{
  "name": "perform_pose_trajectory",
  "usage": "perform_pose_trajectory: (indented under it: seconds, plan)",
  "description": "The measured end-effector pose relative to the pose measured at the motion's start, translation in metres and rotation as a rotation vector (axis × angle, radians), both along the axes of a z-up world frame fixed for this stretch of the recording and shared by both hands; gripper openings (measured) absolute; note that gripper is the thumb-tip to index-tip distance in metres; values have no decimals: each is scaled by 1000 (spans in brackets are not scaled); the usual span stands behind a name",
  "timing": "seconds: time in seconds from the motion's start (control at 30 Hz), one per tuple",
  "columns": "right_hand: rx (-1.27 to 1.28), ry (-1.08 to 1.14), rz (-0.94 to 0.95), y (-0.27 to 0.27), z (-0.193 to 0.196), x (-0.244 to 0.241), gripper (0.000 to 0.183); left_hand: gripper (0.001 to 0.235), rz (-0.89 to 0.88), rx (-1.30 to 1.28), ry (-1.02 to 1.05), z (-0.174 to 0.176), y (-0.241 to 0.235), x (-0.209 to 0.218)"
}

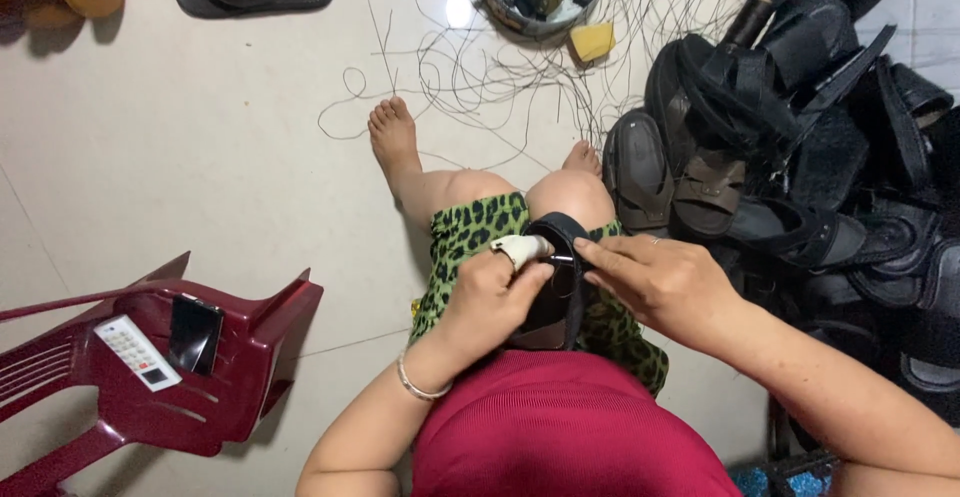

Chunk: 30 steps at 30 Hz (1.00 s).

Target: The person sits on the floor and sews a black sandal using a needle and thread. They repeatedly push the needle through the shoe's strap and pull the thread tight to secure the stitching.

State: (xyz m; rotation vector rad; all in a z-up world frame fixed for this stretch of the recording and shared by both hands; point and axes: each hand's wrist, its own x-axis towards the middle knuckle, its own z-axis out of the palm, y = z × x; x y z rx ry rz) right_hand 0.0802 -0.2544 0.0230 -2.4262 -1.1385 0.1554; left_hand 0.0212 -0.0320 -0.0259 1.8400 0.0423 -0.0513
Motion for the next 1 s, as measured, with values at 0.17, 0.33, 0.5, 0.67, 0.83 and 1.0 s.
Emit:
perform_pose_trajectory:
  seconds: [0.17,0.33,0.5,0.67,0.83,1.0]
  plan:
    - [15,-12,-12,-1,-1,0,25,16,-142,-608,93,-31,16,-14]
    - [29,-21,-13,3,-2,1,27,10,-37,-1253,250,-13,4,-10]
    - [41,-120,-30,-5,-13,-6,25,16,76,-537,358,-25,1,-5]
    - [15,0,30,-18,-31,-9,40,22,-157,22,28,6,-10,-7]
    - [-347,259,69,-33,-16,5,55,31,-177,23,16,4,-12,-6]
    - [-883,730,-120,-68,39,51,68,23,-55,-3,56,-12,-2,-7]
